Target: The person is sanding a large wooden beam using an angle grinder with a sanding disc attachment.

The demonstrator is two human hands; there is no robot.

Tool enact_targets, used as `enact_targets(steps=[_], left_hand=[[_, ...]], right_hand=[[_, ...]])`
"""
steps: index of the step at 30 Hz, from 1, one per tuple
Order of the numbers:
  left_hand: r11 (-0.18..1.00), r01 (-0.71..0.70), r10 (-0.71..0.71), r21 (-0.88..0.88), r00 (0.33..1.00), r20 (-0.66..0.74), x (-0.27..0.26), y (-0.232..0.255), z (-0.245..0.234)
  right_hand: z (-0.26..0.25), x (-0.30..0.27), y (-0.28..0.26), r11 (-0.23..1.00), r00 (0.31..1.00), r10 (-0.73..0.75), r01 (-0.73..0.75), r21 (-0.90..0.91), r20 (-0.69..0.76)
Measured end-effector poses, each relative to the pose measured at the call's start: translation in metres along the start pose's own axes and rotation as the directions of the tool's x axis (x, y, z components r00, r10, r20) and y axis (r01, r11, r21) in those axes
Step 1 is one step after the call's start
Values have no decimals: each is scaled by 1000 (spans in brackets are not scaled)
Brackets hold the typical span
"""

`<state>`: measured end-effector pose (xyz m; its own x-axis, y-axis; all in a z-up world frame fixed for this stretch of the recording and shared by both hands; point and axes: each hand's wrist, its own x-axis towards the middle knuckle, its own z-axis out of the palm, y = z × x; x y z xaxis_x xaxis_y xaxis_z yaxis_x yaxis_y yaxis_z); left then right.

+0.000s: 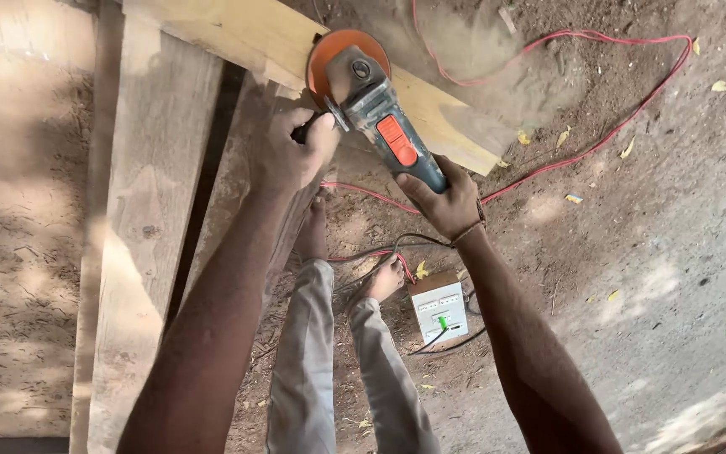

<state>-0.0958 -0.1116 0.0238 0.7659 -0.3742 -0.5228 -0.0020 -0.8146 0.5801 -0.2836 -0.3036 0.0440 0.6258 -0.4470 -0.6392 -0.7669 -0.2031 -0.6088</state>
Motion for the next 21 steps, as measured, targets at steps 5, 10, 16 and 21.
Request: enact_targets(steps=[5, 10, 16, 21], left_hand=[[998, 36, -40, 61, 997, 65, -22, 36, 30], [996, -46, 32, 75, 984, 174, -29, 61, 68], [991, -82, 31, 107, 912, 408, -41, 83, 129], [946, -263, 146, 188, 867, 476, -39, 100, 150]], right_hand=[[-18, -25, 48, 996, 997, 80, -79, 27, -13], [-30, -49, 114, 979, 976, 200, -195, 52, -89], [-47, -92, 145, 899, 925, 358, -306, 312, -128], [-12, -121, 193, 778, 903, 412, -280, 562, -120]])
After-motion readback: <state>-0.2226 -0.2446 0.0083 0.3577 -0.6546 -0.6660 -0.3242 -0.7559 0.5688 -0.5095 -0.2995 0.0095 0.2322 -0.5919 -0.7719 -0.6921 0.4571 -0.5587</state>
